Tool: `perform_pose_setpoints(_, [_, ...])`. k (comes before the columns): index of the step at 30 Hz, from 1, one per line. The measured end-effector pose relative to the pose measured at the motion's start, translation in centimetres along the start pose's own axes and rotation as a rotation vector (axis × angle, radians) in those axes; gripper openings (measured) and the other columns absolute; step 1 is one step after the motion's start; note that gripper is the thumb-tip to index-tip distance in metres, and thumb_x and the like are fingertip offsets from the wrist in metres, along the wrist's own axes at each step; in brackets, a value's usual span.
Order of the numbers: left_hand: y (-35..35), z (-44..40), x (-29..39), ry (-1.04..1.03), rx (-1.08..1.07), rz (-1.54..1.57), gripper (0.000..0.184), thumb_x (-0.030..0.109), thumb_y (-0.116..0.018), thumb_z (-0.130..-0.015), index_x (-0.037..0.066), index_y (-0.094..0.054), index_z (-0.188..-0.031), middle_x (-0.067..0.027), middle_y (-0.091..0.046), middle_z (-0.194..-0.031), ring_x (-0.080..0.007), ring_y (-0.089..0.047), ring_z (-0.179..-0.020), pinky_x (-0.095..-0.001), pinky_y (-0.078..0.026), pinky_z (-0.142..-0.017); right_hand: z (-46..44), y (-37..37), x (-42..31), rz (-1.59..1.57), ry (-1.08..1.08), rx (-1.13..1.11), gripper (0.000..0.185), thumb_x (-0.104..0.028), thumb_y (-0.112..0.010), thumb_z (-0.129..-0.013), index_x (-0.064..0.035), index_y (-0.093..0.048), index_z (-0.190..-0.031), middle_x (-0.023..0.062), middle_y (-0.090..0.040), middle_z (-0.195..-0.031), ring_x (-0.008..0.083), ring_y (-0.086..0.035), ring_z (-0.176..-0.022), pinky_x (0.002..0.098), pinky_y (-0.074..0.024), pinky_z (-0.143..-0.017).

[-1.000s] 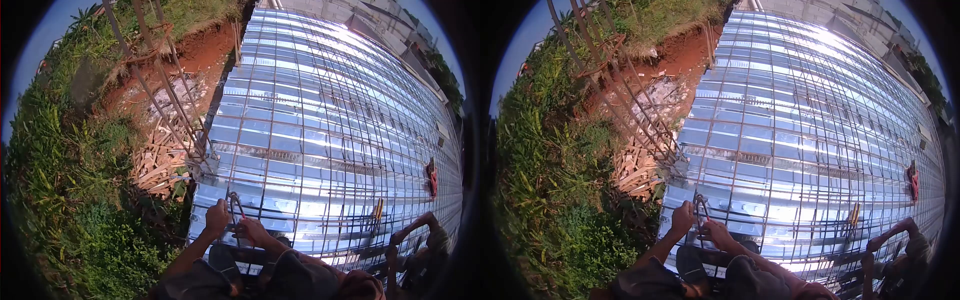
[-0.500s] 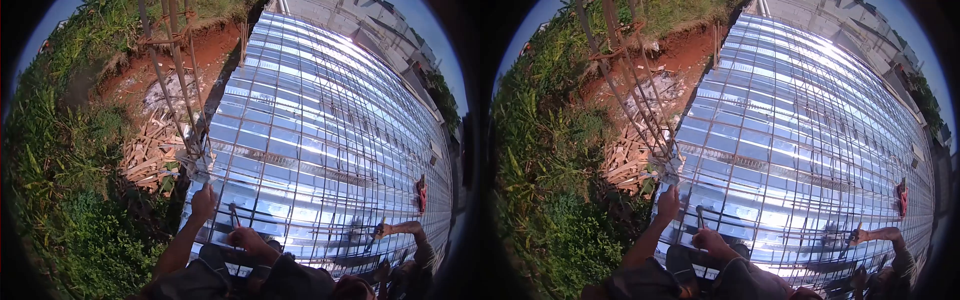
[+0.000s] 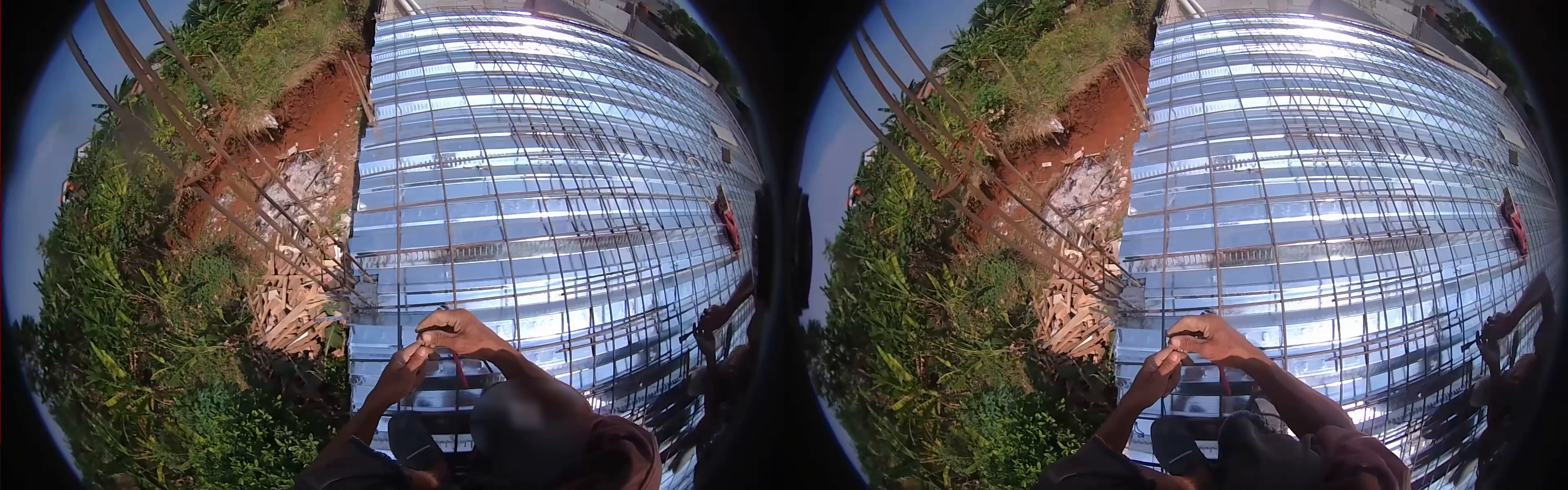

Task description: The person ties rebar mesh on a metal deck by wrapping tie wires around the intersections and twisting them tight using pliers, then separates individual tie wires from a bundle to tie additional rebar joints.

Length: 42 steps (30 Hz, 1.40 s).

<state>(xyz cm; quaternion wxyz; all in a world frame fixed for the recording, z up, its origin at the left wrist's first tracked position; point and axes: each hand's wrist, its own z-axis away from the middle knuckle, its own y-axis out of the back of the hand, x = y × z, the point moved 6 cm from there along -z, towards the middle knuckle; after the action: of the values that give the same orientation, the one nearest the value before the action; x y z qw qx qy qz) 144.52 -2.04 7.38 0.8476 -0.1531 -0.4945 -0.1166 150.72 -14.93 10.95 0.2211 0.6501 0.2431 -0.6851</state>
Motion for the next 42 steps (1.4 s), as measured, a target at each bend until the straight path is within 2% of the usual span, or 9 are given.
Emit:
perform_pose_setpoints(7, [-0.4, -0.2, -2.2, -0.030, -0.084, 0.287, 0.033, 0.037, -0.047, -0.096, 0.005, -0.054, -0.104, 0.0046, -0.033, -0.054, -0.0067, -0.029, -0.040, -0.0231, -0.025, -0.038, 0.9, 0.1, 1.8, -0.026, 0.073, 0.131, 0.029, -0.029, -0.064, -0.088, 0.0000, -0.064, -0.090, 0.0031, -0.065, -0.079, 0.0103, -0.060, -0.074, 0.0255, -0.0472, -0.066])
perform_pose_setpoints(9, [-1.6, 0.2, -2.4, 0.109, -0.175, 0.427, 0.033, 0.033, -0.050, -0.095, 0.005, -0.052, -0.112, 0.0051, -0.033, -0.058, -0.0065, -0.030, -0.044, -0.0229, -0.025, -0.039, 1.4, 0.7, 3.4, -0.199, -0.100, 0.258, 0.031, -0.029, -0.063, -0.089, 0.0007, -0.064, -0.084, 0.0030, -0.063, -0.074, 0.0096, -0.058, -0.066, 0.0254, -0.0480, -0.062])
perform_pose_setpoints(13, [-3.6, 1.8, -2.1, 0.113, -0.272, 0.556, 0.033, 0.028, -0.050, -0.096, 0.004, -0.048, -0.119, 0.0053, -0.033, -0.062, -0.0069, -0.030, -0.046, -0.0218, -0.026, -0.039, 2.3, 3.6, 4.1, -0.405, -0.043, 0.412, 0.031, -0.031, -0.062, -0.090, -0.0017, -0.061, -0.078, 0.0043, -0.061, -0.070, 0.0089, -0.056, -0.059, 0.0233, -0.0468, -0.055])
perform_pose_setpoints(15, [-3.8, 2.7, -2.0, 0.300, -0.244, 0.746, 0.034, 0.026, -0.047, -0.097, 0.004, -0.046, -0.123, 0.0051, -0.032, -0.060, -0.0061, -0.027, -0.045, -0.0201, -0.027, -0.039, 2.6, 4.1, 4.8, -0.507, -0.005, 0.419, 0.032, -0.032, -0.062, -0.089, -0.0026, -0.059, -0.077, 0.0050, -0.060, -0.069, 0.0088, -0.055, -0.057, 0.0232, -0.0465, -0.053])
perform_pose_setpoints(18, [-4.1, 2.7, -2.4, 0.310, -0.299, 0.770, 0.037, 0.025, -0.046, -0.097, 0.005, -0.042, -0.128, 0.0049, -0.033, -0.059, -0.0039, -0.028, -0.044, -0.0177, -0.027, -0.038, 2.9, 4.1, 5.8, -0.628, -0.039, 0.524, 0.032, -0.034, -0.063, -0.088, -0.0053, -0.057, -0.075, 0.0054, -0.059, -0.070, 0.0083, -0.053, -0.054, 0.0231, -0.0454, -0.050])
perform_pose_setpoints(28, [-5.1, 2.6, -3.5, 0.348, -0.254, 0.686, 0.040, 0.022, -0.043, -0.099, 0.007, -0.039, -0.136, 0.0056, -0.032, -0.057, -0.0036, -0.028, -0.042, -0.0175, -0.024, -0.038, 4.0, 4.7, 5.8, -0.637, -0.055, 0.547, 0.032, -0.032, -0.064, -0.088, -0.0071, -0.053, -0.071, 0.0036, -0.057, -0.067, 0.0077, -0.050, -0.051, 0.0224, -0.0431, -0.048])
perform_pose_setpoints(31, [-4.6, 2.8, -2.7, 0.261, -0.274, 0.576, 0.042, 0.020, -0.043, -0.099, 0.008, -0.036, -0.139, 0.0064, -0.032, -0.058, -0.0032, -0.027, -0.044, -0.0174, -0.024, -0.040, 4.8, 5.6, 6.5, -0.661, -0.078, 0.612, 0.031, -0.031, -0.063, -0.089, -0.0073, -0.053, -0.071, 0.0046, -0.058, -0.067, 0.0086, -0.051, -0.049, 0.0217, -0.0420, -0.047])
perform_pose_setpoints(34, [-4.3, 2.5, -1.7, 0.251, -0.273, 0.227, 0.042, 0.018, -0.040, -0.099, 0.010, -0.036, -0.140, 0.0071, -0.029, -0.057, -0.0031, -0.025, -0.045, -0.0184, -0.023, -0.041, 5.5, 6.0, 6.0, -0.611, -0.121, 0.679, 0.031, -0.030, -0.062, -0.089, -0.0066, -0.053, -0.072, 0.0057, -0.058, -0.066, 0.0091, -0.051, -0.048, 0.0219, -0.0420, -0.047])
perform_pose_setpoints(42, [-3.5, 1.4, -1.0, 0.212, -0.209, 0.021, 0.038, 0.017, -0.041, -0.098, 0.009, -0.043, -0.136, 0.0089, -0.032, -0.061, -0.0023, -0.028, -0.049, -0.0182, -0.024, -0.044, 6.2, 7.0, 6.8, -0.606, -0.035, 0.758, 0.028, -0.026, -0.059, -0.092, -0.0072, -0.052, -0.072, 0.0053, -0.058, -0.070, 0.0089, -0.052, -0.052, 0.0236, -0.0446, -0.050])
